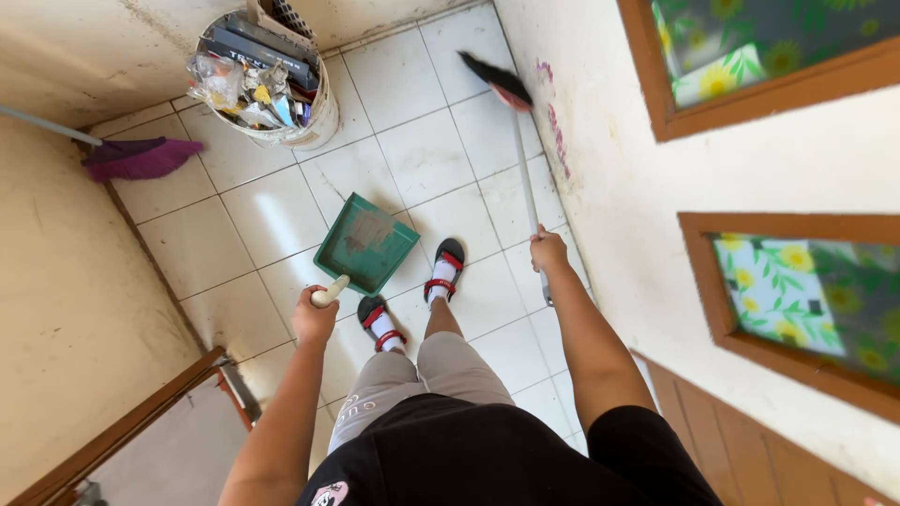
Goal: Sweeping a tiled floor using a broom and a dustpan and emptying trash into a bin.
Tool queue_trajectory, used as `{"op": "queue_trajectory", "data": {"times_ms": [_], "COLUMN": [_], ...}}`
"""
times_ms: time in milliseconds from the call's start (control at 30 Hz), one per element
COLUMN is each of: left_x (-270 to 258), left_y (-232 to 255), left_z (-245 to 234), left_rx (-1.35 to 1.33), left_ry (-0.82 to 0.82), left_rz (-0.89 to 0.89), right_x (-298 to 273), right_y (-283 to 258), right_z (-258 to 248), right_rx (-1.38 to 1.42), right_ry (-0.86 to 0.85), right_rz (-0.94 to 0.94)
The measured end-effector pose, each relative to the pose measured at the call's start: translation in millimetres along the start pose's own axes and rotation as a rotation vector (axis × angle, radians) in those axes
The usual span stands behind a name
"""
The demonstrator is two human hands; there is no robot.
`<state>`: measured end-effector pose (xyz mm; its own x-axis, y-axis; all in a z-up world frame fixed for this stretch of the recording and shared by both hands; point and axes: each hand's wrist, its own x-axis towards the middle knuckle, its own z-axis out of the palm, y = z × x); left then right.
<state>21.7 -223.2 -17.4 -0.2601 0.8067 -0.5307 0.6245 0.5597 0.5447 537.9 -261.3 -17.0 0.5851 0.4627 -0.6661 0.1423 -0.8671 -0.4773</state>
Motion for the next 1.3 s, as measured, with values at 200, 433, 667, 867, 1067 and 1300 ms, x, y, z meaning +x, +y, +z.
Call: {"op": "queue_trajectory", "data": {"times_ms": [200,433,667,867,1067,1300], "left_x": [-6,11,15,13,7,15], "left_y": [2,-27,-41,-47,-50,-53], "left_z": [-26,-27,-32,-34,-37,-41], "left_rx": [0.051,0.087,0.116,0.094,0.061,0.02], "left_ry": [-0.074,-0.06,-0.077,-0.107,-0.137,-0.173], "left_rz": [-0.044,0.064,0.124,0.159,0.141,0.166], "right_x": [-83,-266,-198,-98,-223,-304], "right_y": [131,105,109,155,163,155], "right_z": [69,3,13,63,67,26], "right_rx": [-0.398,0.171,0.031,0.283,0.365,0.4], "right_ry": [-0.08,-0.213,0.042,0.068,-0.085,-0.084], "right_rz": [-0.07,0.203,0.062,0.136,0.178,0.206]}}
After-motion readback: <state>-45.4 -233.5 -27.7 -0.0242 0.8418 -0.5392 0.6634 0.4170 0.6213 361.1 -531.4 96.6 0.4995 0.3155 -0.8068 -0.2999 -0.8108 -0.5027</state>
